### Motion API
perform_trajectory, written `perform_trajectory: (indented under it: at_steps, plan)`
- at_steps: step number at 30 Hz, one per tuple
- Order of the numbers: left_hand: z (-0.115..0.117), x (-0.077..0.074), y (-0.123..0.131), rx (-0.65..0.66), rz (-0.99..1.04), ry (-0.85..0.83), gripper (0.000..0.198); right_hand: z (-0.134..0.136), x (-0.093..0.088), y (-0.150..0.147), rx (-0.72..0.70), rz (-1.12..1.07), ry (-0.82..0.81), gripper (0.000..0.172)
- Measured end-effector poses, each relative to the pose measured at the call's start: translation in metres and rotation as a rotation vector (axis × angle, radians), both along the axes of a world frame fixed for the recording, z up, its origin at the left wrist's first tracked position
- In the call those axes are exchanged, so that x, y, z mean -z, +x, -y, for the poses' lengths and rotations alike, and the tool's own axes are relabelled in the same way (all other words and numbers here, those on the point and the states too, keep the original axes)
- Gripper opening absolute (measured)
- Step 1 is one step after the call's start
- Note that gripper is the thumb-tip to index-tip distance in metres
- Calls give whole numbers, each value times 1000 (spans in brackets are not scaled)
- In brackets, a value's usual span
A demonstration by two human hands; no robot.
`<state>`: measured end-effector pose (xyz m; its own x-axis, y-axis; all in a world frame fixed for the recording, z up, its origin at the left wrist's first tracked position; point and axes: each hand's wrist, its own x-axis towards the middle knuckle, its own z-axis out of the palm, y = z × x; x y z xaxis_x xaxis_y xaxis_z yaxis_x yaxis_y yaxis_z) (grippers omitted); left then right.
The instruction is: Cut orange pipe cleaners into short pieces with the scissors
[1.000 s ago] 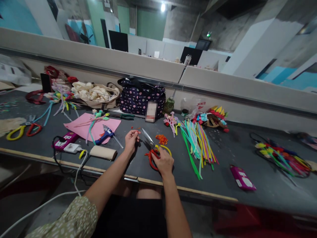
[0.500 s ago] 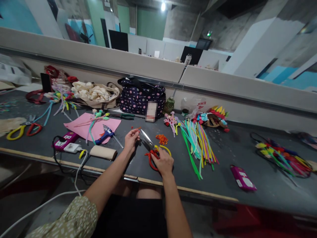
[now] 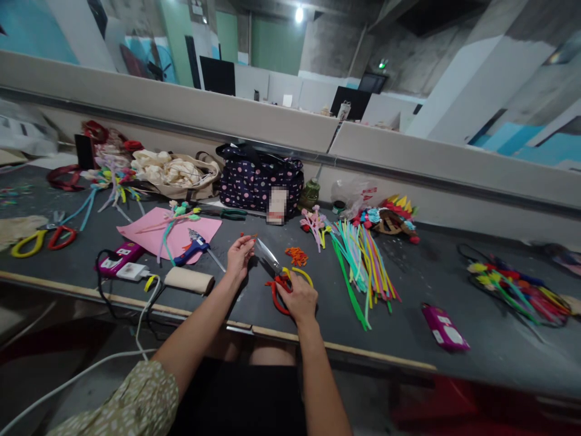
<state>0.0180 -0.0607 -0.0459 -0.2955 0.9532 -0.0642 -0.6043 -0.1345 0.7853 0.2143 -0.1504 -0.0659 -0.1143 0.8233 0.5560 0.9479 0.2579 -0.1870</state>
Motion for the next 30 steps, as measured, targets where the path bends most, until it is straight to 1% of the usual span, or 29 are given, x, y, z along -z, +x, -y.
perform_trajectory:
  at_steps: [9, 16, 21, 30]
  plan:
    - [4, -5, 2, 56, -5, 19, 39, 1, -1, 0, 7, -15, 4, 51]
    - [0, 1, 2, 51, -5, 26, 37, 0, 3, 1, -2, -69, 15, 50]
    - [0, 3, 2, 48, -22, 41, 37, -1, 3, 1, -14, -50, 11, 50]
    - [3, -4, 3, 84, -15, 35, 39, -1, 4, 2, -8, -50, 3, 49]
